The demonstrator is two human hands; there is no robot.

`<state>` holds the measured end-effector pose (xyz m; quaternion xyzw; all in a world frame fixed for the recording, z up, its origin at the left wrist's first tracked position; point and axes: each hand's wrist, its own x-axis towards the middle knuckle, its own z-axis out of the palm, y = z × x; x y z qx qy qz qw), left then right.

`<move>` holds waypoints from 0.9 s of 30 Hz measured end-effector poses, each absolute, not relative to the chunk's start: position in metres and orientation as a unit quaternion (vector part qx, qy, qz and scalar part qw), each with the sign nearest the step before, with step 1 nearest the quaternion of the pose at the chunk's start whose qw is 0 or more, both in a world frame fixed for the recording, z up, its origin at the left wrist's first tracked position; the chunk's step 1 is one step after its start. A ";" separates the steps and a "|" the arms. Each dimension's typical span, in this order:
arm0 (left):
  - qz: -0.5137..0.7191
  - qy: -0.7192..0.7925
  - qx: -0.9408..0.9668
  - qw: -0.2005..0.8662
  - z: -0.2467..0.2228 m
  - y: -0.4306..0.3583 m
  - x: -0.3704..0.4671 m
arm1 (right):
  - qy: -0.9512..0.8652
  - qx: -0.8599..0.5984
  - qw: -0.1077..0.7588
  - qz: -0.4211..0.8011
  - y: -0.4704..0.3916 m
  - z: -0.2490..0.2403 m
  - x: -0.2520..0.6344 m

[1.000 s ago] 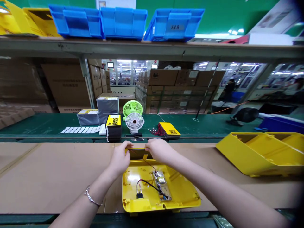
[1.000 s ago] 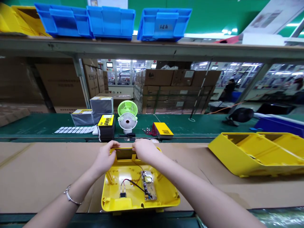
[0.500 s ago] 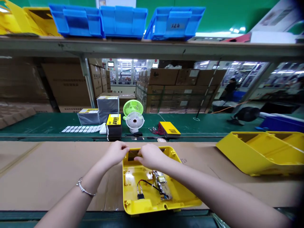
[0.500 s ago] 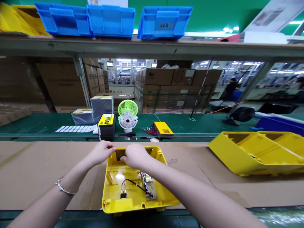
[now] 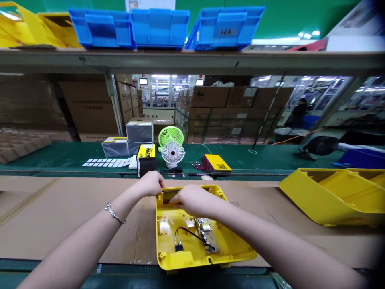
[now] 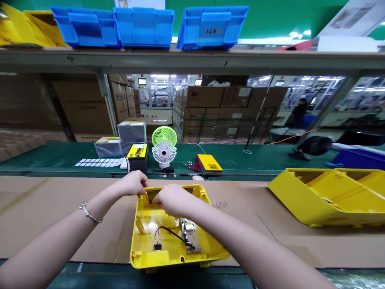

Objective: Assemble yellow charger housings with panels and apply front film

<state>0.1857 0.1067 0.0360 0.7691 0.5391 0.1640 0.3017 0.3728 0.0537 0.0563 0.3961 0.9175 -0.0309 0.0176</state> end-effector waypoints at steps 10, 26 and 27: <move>0.213 0.550 0.750 0.297 0.020 0.101 0.193 | 0.844 0.514 -0.075 0.130 0.063 0.045 0.447; 0.215 0.420 0.851 0.229 0.051 0.029 0.158 | 0.898 0.380 -0.199 0.102 0.010 0.051 0.463; 0.191 0.412 0.847 0.276 0.051 0.030 0.155 | 0.898 0.387 -0.203 0.056 0.011 0.052 0.463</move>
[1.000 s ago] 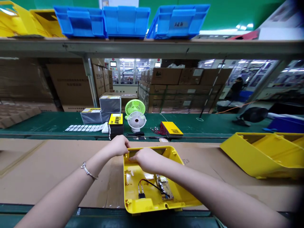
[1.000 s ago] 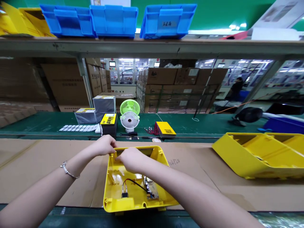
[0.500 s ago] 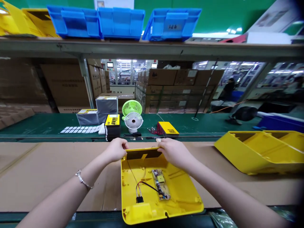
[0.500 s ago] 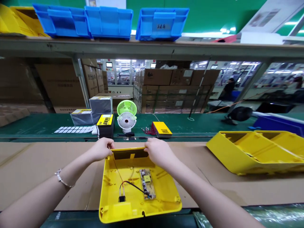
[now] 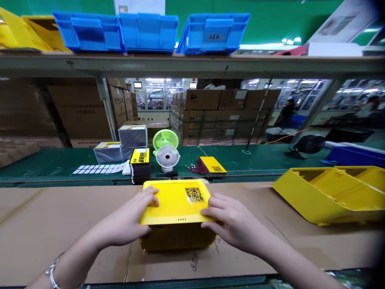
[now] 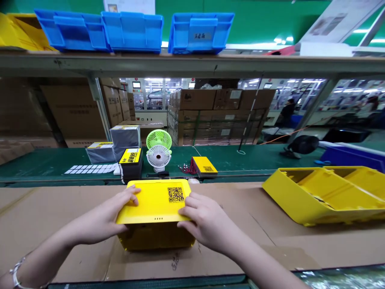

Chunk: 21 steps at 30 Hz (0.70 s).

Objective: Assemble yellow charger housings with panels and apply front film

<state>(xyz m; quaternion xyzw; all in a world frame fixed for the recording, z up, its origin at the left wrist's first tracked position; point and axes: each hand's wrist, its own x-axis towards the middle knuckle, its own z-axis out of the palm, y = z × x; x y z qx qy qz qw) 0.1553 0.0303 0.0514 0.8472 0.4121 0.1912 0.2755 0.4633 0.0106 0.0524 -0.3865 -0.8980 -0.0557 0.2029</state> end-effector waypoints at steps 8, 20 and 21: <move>0.291 0.548 0.726 0.295 0.035 0.075 0.183 | -0.787 -0.534 0.255 0.175 0.059 0.050 0.464; 0.283 0.546 0.773 0.157 0.036 0.145 0.173 | -0.640 -0.603 0.357 0.313 0.100 0.029 0.446; 0.292 0.550 0.770 0.139 0.036 0.155 0.168 | -0.639 -0.604 0.360 0.312 0.102 0.028 0.446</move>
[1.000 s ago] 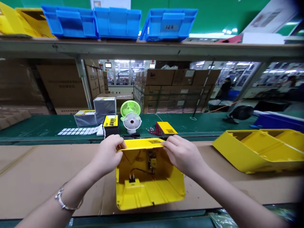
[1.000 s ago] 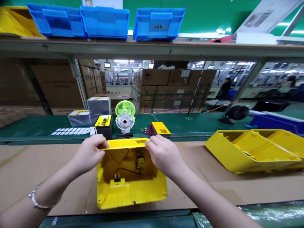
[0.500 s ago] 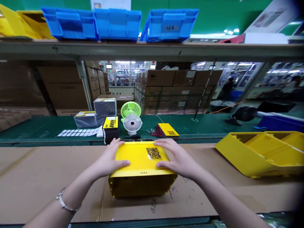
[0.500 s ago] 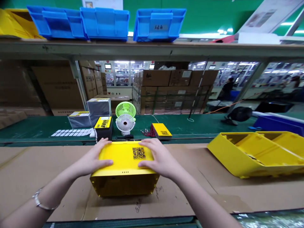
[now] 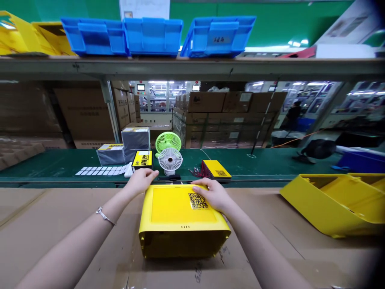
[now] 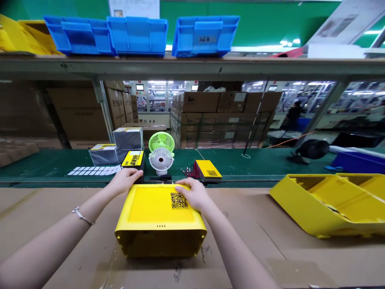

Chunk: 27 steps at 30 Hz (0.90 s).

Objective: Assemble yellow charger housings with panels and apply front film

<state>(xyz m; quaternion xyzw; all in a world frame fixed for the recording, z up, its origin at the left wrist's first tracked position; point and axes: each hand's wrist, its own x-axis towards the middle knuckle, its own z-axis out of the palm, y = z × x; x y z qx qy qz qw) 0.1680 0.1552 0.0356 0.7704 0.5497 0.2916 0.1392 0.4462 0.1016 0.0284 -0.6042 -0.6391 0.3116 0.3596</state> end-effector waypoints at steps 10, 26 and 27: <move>0.341 0.573 0.745 0.002 -0.004 0.188 0.125 | -0.654 -0.593 0.362 0.299 0.098 0.031 0.444; 0.723 0.355 0.516 0.292 0.099 0.076 0.154 | -0.656 -0.557 0.495 0.122 0.087 0.028 0.445; 0.701 0.353 0.517 0.341 0.102 0.065 0.159 | -0.653 -0.544 0.516 0.110 0.082 0.033 0.444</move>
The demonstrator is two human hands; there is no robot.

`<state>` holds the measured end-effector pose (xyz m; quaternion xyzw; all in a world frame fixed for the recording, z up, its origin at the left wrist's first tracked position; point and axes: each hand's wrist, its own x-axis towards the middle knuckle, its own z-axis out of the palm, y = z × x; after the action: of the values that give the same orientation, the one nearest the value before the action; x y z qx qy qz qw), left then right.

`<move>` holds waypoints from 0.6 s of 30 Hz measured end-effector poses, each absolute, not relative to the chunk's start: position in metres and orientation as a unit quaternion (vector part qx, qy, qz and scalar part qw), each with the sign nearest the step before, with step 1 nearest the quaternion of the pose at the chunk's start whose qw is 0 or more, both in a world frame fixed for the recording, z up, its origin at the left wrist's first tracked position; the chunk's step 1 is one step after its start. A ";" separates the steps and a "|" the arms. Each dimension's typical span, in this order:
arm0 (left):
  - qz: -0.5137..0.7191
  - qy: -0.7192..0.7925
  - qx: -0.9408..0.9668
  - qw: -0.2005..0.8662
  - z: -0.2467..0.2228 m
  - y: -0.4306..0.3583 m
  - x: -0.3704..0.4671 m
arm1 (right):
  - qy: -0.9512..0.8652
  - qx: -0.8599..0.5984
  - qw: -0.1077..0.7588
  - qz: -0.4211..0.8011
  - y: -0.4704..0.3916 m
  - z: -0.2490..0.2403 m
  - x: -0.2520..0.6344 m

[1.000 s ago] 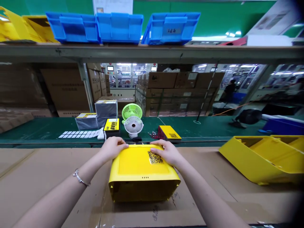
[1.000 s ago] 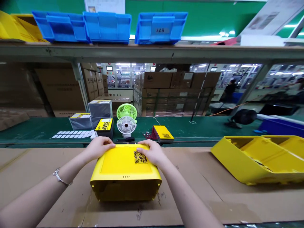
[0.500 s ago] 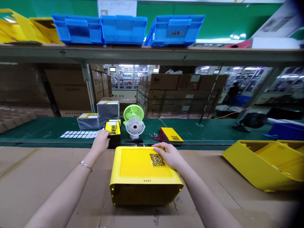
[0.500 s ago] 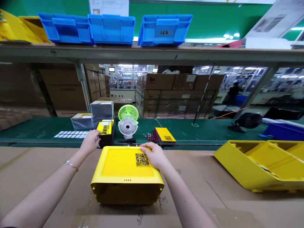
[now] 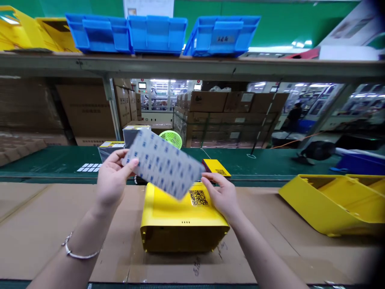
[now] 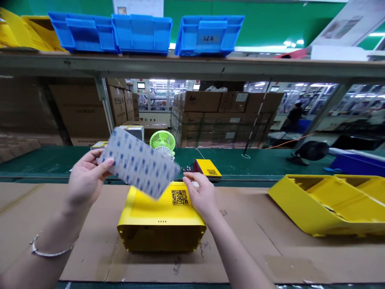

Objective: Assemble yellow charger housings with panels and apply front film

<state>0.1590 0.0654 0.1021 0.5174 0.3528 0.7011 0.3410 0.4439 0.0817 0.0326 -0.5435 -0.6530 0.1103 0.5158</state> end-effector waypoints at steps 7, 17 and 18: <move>0.443 0.396 0.630 0.500 0.085 0.001 0.205 | -0.739 -0.449 0.449 0.223 0.023 0.080 0.415; 0.446 0.247 0.420 0.750 0.054 -0.027 0.236 | -0.736 -0.428 0.455 0.261 -0.018 0.092 0.392; 0.428 0.205 0.366 0.800 0.049 -0.030 0.240 | -0.734 -0.433 0.472 0.226 -0.019 0.092 0.393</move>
<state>0.2397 -0.0295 0.0492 0.3657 0.2051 0.4283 0.8004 0.3926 -0.0193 0.0915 -0.4334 -0.7341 0.2255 0.4715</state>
